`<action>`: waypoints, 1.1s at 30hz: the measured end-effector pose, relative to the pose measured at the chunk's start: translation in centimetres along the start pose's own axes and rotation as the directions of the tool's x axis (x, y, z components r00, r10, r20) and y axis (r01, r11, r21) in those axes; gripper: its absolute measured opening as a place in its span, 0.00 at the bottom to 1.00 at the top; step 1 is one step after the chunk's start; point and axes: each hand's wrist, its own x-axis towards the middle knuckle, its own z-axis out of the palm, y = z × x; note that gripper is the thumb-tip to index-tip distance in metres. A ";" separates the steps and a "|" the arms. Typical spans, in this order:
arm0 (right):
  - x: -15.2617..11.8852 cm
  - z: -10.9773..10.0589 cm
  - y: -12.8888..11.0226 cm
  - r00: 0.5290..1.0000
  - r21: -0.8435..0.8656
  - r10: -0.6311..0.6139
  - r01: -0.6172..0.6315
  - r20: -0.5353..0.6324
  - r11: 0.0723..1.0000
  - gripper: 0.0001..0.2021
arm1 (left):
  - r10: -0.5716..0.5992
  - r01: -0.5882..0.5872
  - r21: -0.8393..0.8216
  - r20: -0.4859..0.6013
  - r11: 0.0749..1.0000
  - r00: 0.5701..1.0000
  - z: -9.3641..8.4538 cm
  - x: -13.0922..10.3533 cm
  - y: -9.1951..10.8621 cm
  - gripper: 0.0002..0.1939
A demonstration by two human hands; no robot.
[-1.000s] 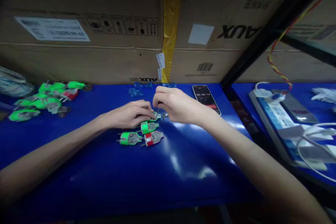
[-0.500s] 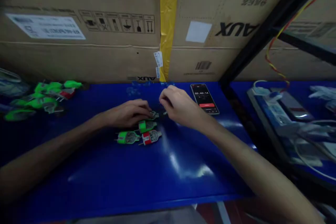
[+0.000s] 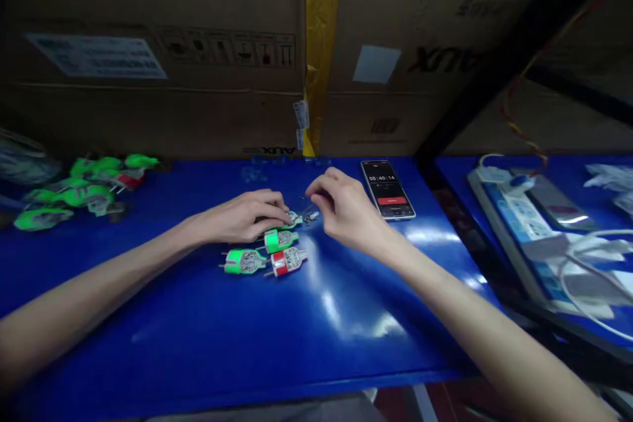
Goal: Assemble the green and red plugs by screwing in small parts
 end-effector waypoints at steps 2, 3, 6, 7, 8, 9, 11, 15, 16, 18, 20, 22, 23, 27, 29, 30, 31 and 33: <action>-0.4 0.3 -0.3 0.995 -0.017 0.092 -0.093 -0.039 0.996 0.06 | 0.000 0.000 -0.002 -0.003 1.000 1.000 0.0 0.0 0.0 0.11; -0.5 0.4 -0.4 0.991 -0.024 0.126 -0.127 -0.047 0.992 0.06 | 0.001 -0.001 -0.002 -0.007 1.000 1.000 0.0 0.0 0.0 0.11; -0.3 0.1 -0.7 0.994 -0.027 0.113 -0.113 -0.011 0.993 0.06 | 0.001 -0.001 0.002 0.008 1.000 1.000 0.0 0.0 0.0 0.11; -0.1 -0.2 -0.7 0.998 -0.014 0.054 -0.054 0.029 0.998 0.06 | 0.000 0.000 0.005 0.010 1.000 1.000 0.0 0.0 0.0 0.12; 0.2 -0.5 -0.8 0.997 0.006 -0.020 0.019 0.075 1.000 0.06 | 0.002 -0.002 0.007 0.014 1.000 1.000 -0.1 -0.1 0.0 0.12; 0.6 -0.9 -0.8 0.985 0.040 -0.107 0.103 0.138 0.994 0.08 | 0.007 -0.007 0.006 0.018 1.000 1.000 -0.1 -0.1 0.0 0.12; 1.5 -1.7 -0.8 0.924 0.128 -0.270 0.243 0.270 0.961 0.09 | 0.018 -0.018 0.000 0.020 1.000 1.000 -0.1 -0.1 -0.1 0.12; 3.8 -2.1 -0.8 0.854 0.148 -0.365 0.334 0.372 0.931 0.09 | 0.033 -0.033 0.003 0.029 0.999 0.999 -0.1 -0.1 -0.3 0.12; 4.2 -2.0 -0.7 0.851 0.137 -0.366 0.340 0.376 0.930 0.09 | 0.027 -0.028 0.007 0.029 1.000 0.999 0.0 -0.1 -0.3 0.12; 5.0 -1.8 -0.4 0.862 0.111 -0.347 0.330 0.371 0.937 0.08 | 0.025 -0.026 0.012 0.024 1.000 0.999 0.0 -0.1 -0.3 0.12; 5.4 -1.5 -0.2 0.883 0.087 -0.303 0.292 0.357 0.953 0.07 | 0.025 -0.025 0.012 0.015 1.000 1.000 0.0 -0.1 -0.2 0.11; 5.3 -1.3 0.1 0.912 0.064 -0.242 0.234 0.331 0.970 0.07 | 0.034 -0.035 0.012 0.009 0.999 0.999 0.0 -0.1 -0.2 0.11; 5.1 -1.2 0.1 0.929 0.054 -0.199 0.192 0.312 0.980 0.06 | 0.033 -0.033 0.012 0.011 0.999 0.999 0.0 -0.1 -0.2 0.11; 3.6 -0.6 0.1 0.971 -0.022 0.075 -0.072 0.226 0.997 0.05 | 0.018 -0.018 0.003 0.015 1.000 1.000 0.0 -0.2 -0.1 0.12; 2.7 -0.4 0.0 0.969 -0.086 0.182 -0.170 0.167 0.982 0.06 | 0.014 -0.014 0.000 0.002 1.000 1.000 0.1 -0.3 -0.2 0.12; 2.4 -0.4 0.0 0.972 -0.106 0.186 -0.172 0.142 0.979 0.07 | 0.018 -0.018 0.001 -0.004 1.000 1.000 0.1 -0.3 -0.2 0.12; 2.1 -0.5 -0.1 0.981 -0.113 0.152 -0.138 0.124 0.984 0.07 | 0.026 -0.026 0.002 -0.007 1.000 1.000 0.1 -0.3 -0.2 0.12; 1.9 -0.9 -0.2 0.987 -0.060 -0.009 0.018 0.160 0.998 0.07 | 0.036 -0.036 -0.002 -0.004 0.999 0.999 0.1 -0.3 -0.2 0.11</action>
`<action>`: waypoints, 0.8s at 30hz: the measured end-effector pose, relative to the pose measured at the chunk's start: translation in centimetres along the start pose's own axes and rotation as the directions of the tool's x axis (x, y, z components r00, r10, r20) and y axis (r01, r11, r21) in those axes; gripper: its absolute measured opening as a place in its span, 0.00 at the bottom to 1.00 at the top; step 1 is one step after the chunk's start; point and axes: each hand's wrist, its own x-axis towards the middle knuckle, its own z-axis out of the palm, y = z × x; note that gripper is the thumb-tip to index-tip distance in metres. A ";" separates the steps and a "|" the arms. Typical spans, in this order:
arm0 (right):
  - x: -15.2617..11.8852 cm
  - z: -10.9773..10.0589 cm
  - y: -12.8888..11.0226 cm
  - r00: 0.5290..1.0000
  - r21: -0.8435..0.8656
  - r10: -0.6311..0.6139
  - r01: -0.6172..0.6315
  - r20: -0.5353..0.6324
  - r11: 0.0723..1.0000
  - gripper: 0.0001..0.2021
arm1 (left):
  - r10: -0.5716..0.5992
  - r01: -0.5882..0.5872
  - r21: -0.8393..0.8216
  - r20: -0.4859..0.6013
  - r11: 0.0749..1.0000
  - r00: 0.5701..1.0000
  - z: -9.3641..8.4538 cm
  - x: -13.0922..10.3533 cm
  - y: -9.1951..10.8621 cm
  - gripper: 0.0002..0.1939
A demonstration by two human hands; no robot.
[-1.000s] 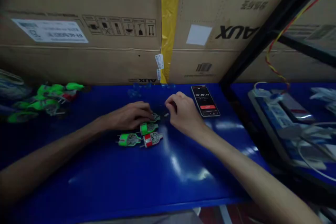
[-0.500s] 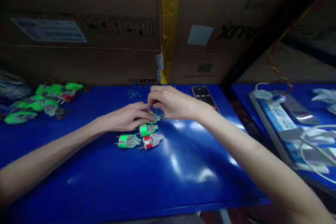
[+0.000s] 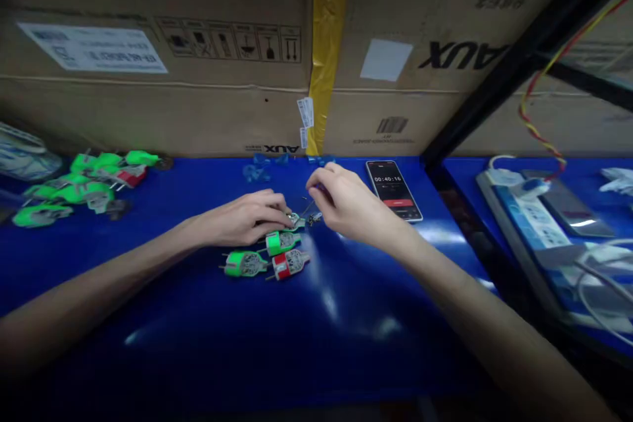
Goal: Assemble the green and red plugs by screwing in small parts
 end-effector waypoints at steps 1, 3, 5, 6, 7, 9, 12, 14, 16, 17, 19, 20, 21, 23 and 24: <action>0.0 -0.3 0.0 0.994 0.031 -0.101 0.100 0.033 0.994 0.08 | 0.000 0.000 -0.002 0.001 1.000 1.000 0.0 0.0 0.0 0.11; 0.4 -0.8 -0.1 0.955 0.102 -0.274 0.263 0.114 0.959 0.10 | -0.001 0.001 -0.010 0.010 1.000 1.000 -0.1 0.1 0.0 0.11; 0.9 -1.2 0.0 0.931 0.098 -0.341 0.331 0.129 0.939 0.10 | -0.009 0.009 -0.013 0.010 1.000 1.000 -0.1 0.1 0.0 0.11; 1.1 -1.2 0.1 0.932 0.079 -0.344 0.336 0.117 0.938 0.09 | -0.008 0.008 -0.011 0.010 1.000 1.000 -0.1 0.1 0.0 0.12; 1.3 -1.1 0.2 0.938 0.057 -0.333 0.329 0.098 0.943 0.09 | -0.006 0.006 -0.008 0.010 1.000 1.000 -0.1 0.1 0.0 0.12; 1.3 -0.9 0.2 0.961 0.029 -0.269 0.268 0.057 0.963 0.07 | -0.011 0.011 -0.001 0.009 1.000 1.000 -0.1 0.1 0.0 0.12; 0.9 -0.3 0.1 0.994 0.011 -0.108 0.108 0.000 0.994 0.06 | -0.016 0.016 0.004 0.010 1.000 1.000 0.0 0.2 0.0 0.12; 0.4 0.1 -0.2 0.999 -0.005 0.039 -0.039 -0.030 0.999 0.06 | -0.016 0.016 0.001 0.010 1.000 1.000 0.0 0.2 0.0 0.12; -0.1 0.3 -0.6 0.983 -0.039 0.177 -0.179 -0.044 0.983 0.08 | -0.011 0.011 0.003 0.010 1.000 1.000 0.0 0.1 0.0 0.12; -0.2 0.3 -0.7 0.975 -0.053 0.216 -0.219 -0.049 0.974 0.09 | -0.012 0.012 0.004 0.013 1.000 1.000 -0.1 0.1 0.1 0.12; -0.3 0.1 -0.8 0.984 -0.060 0.176 -0.178 -0.039 0.982 0.09 | -0.017 0.017 0.009 0.013 1.000 1.000 -0.2 0.1 0.1 0.12; -0.2 -0.1 -0.8 0.995 -0.044 0.101 -0.101 -0.022 0.994 0.08 | -0.014 0.014 0.011 0.017 1.000 1.000 -0.2 0.1 0.2 0.12; 0.0 -0.4 -0.9 1.000 -0.009 0.003 -0.003 0.010 1.000 0.06 | -0.011 0.011 0.011 0.023 1.000 1.000 -0.3 0.1 0.2 0.12; 0.7 -1.0 -0.8 0.975 0.083 -0.188 0.179 0.116 0.980 0.07 | -0.012 0.011 0.012 0.028 1.000 1.000 -0.3 0.1 0.2 0.12; 1.1 -1.2 -0.8 0.950 0.131 -0.263 0.243 0.166 0.961 0.08 | -0.009 0.008 0.011 0.029 1.000 1.000 -0.3 0.1 0.1 0.12</action>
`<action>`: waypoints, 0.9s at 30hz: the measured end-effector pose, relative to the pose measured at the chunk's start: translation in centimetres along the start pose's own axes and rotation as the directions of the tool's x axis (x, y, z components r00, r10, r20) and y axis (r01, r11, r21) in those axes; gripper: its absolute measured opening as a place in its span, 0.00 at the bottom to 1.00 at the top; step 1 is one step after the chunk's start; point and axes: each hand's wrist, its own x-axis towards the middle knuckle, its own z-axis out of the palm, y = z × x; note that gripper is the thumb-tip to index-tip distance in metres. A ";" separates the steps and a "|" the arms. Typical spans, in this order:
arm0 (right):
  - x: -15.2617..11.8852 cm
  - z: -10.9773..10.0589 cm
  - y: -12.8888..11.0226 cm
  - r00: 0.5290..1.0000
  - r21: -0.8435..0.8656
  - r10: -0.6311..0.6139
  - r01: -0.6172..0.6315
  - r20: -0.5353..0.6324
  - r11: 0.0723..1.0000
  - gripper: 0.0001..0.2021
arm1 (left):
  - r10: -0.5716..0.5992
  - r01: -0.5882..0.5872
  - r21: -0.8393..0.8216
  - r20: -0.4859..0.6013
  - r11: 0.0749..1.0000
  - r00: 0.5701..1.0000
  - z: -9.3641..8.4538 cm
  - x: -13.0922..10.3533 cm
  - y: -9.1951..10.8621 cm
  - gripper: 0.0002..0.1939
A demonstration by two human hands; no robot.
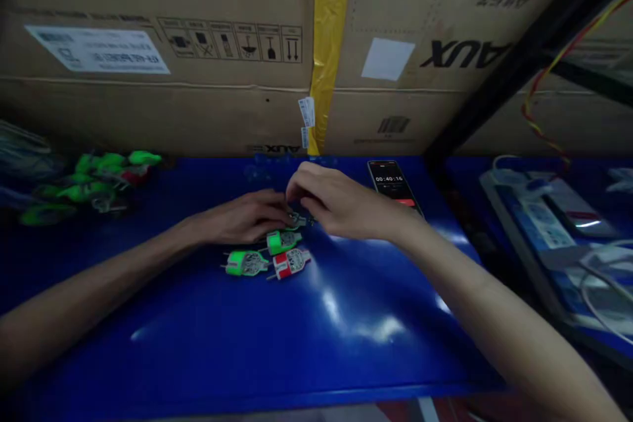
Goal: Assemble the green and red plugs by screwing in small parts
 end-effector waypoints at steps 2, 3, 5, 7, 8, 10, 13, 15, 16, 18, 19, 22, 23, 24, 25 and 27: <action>0.8 -0.5 0.3 0.996 0.009 -0.061 0.061 0.064 0.998 0.08 | 0.006 -0.006 -0.001 0.007 1.000 1.000 0.0 0.0 -0.1 0.12; 1.2 -0.7 0.5 0.993 0.010 -0.084 0.083 0.085 0.996 0.08 | 0.004 -0.004 -0.001 0.006 1.000 1.000 0.1 0.0 -0.2 0.13; 1.9 -0.8 0.9 0.992 -0.013 -0.086 0.087 0.098 0.996 0.08 | 0.008 -0.008 0.006 0.011 1.000 1.000 0.2 0.0 -0.2 0.13; 2.4 -0.8 1.3 0.994 -0.045 -0.050 0.055 0.096 0.997 0.07 | 0.010 -0.010 0.014 0.011 1.000 1.000 0.2 0.0 -0.1 0.13; 2.5 -0.7 1.5 0.996 -0.061 -0.022 0.028 0.090 0.998 0.07 | 0.010 -0.010 0.022 0.010 1.000 1.000 0.2 0.0 0.0 0.13; 2.5 -0.5 1.7 0.997 -0.086 0.045 -0.039 0.069 0.996 0.06 | 0.016 -0.017 0.037 0.012 0.999 1.000 0.1 0.0 0.1 0.13; 1.9 0.2 1.6 0.979 -0.098 0.205 -0.204 -0.004 0.974 0.05 | 0.013 -0.014 0.033 0.009 0.999 1.000 0.1 0.0 0.1 0.13; 1.2 0.7 1.3 0.938 -0.106 0.338 -0.346 -0.081 0.932 0.07 | 0.007 -0.007 0.023 0.006 1.000 1.000 0.1 -0.1 0.1 0.13; 0.8 0.9 1.1 0.916 -0.108 0.385 -0.397 -0.117 0.912 0.08 | 0.000 0.000 0.022 0.005 1.000 1.000 0.1 -0.1 0.1 0.13; 0.1 1.1 0.7 0.925 -0.104 0.349 -0.365 -0.150 0.925 0.08 | -0.004 0.004 0.023 0.000 1.000 1.000 0.1 -0.1 0.0 0.13; -0.2 1.0 0.5 0.949 -0.095 0.282 -0.296 -0.140 0.950 0.07 | 0.001 -0.001 0.018 0.001 1.000 1.000 0.1 -0.1 0.0 0.13; -0.5 0.3 0.2 0.998 -0.032 0.045 -0.046 -0.040 0.998 0.08 | 0.015 -0.015 -0.002 0.000 1.000 1.000 0.1 0.0 0.0 0.12; -0.4 0.1 0.2 1.000 -0.019 -0.010 0.010 -0.006 1.000 0.09 | 0.018 -0.018 -0.006 0.002 1.000 1.000 0.1 0.0 0.0 0.12; -0.2 -0.1 0.3 0.999 -0.014 -0.047 0.047 0.014 0.999 0.09 | 0.016 -0.016 -0.008 0.004 1.000 1.000 0.1 0.0 0.0 0.11; 0.0 -0.2 0.5 0.998 -0.020 -0.063 0.064 0.019 0.998 0.09 | 0.013 -0.013 -0.007 0.002 1.000 1.000 0.1 0.0 0.0 0.11; 0.3 -0.2 0.9 0.999 -0.048 -0.049 0.049 -0.012 0.998 0.08 | 0.006 -0.006 0.000 -0.004 1.000 1.000 0.2 0.0 0.0 0.11</action>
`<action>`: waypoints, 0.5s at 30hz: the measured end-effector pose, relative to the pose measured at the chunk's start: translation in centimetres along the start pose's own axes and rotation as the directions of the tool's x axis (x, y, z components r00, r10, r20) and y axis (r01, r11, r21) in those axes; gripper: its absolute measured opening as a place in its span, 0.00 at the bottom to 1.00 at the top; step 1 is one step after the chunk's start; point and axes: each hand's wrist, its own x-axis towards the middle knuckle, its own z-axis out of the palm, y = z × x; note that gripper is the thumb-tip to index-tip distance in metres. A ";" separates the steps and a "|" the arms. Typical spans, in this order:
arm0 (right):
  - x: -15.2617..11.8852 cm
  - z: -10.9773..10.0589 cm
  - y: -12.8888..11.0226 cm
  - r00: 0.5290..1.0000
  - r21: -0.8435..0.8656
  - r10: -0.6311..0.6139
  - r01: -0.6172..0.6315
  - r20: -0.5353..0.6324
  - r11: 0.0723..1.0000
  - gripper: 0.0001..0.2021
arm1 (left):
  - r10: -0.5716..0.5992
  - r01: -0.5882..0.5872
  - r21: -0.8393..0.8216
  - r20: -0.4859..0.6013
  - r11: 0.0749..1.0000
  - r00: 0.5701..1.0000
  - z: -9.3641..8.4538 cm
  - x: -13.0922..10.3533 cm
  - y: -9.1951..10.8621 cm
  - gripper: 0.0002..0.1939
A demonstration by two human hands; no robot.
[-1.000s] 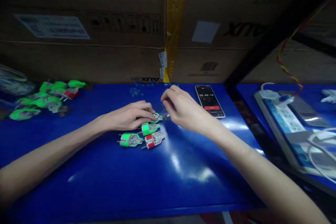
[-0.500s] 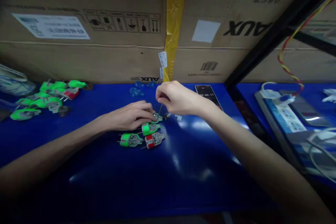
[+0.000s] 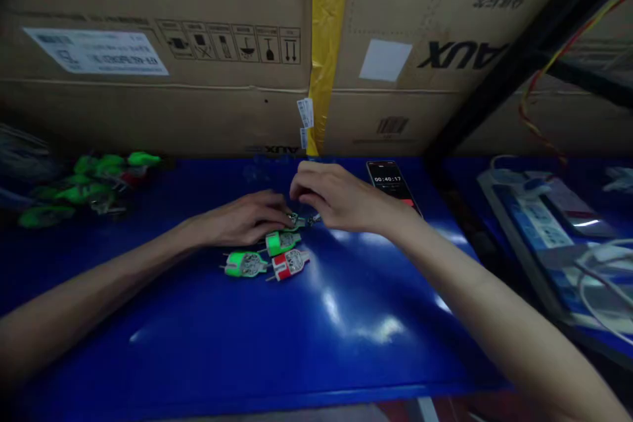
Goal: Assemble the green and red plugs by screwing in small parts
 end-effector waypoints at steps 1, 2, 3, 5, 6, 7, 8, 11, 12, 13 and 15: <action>0.1 0.1 0.1 0.999 -0.010 0.022 -0.023 -0.023 1.000 0.08 | -0.001 0.001 0.003 0.000 1.000 1.000 0.1 0.0 0.0 0.11; 0.1 0.2 0.2 0.997 -0.015 0.056 -0.057 -0.049 0.998 0.07 | -0.004 0.004 0.007 0.000 1.000 1.000 0.1 0.0 0.0 0.11; 0.1 0.4 0.1 0.992 -0.016 0.102 -0.103 -0.072 0.995 0.07 | -0.007 0.007 0.008 -0.003 1.000 1.000 0.1 0.0 0.0 0.11; -0.2 0.9 -0.2 0.968 -0.026 0.226 -0.230 -0.105 0.973 0.06 | -0.010 0.010 0.009 -0.003 1.000 1.000 0.1 0.0 0.0 0.12; -0.3 1.1 -0.5 0.945 -0.039 0.303 -0.309 -0.122 0.950 0.06 | -0.010 0.010 0.007 0.002 1.000 1.000 0.1 0.0 0.1 0.12; -0.5 1.3 -0.7 0.915 -0.056 0.377 -0.388 -0.141 0.920 0.06 | -0.011 0.011 0.006 0.008 1.000 1.000 0.1 0.1 0.1 0.12; -0.7 1.5 -0.9 0.886 -0.071 0.437 -0.451 -0.156 0.890 0.06 | -0.013 0.013 0.008 0.012 1.000 1.000 0.0 0.1 0.2 0.12; -1.0 1.7 -1.2 0.872 -0.069 0.456 -0.473 -0.177 0.878 0.08 | -0.003 0.003 0.008 0.011 1.000 1.000 -0.1 0.0 0.2 0.12; -1.0 1.6 -1.2 0.899 -0.052 0.405 -0.418 -0.165 0.907 0.07 | -0.002 0.002 0.008 0.002 1.000 1.000 -0.1 0.0 0.2 0.12; -0.9 1.3 -1.1 0.933 -0.033 0.334 -0.341 -0.138 0.940 0.06 | 0.001 -0.001 0.009 -0.006 1.000 1.000 -0.1 0.0 0.2 0.12; -0.5 0.7 -0.8 0.984 0.004 0.165 -0.166 -0.065 0.986 0.07 | 0.010 -0.010 0.008 -0.002 1.000 1.000 -0.1 0.0 0.1 0.12</action>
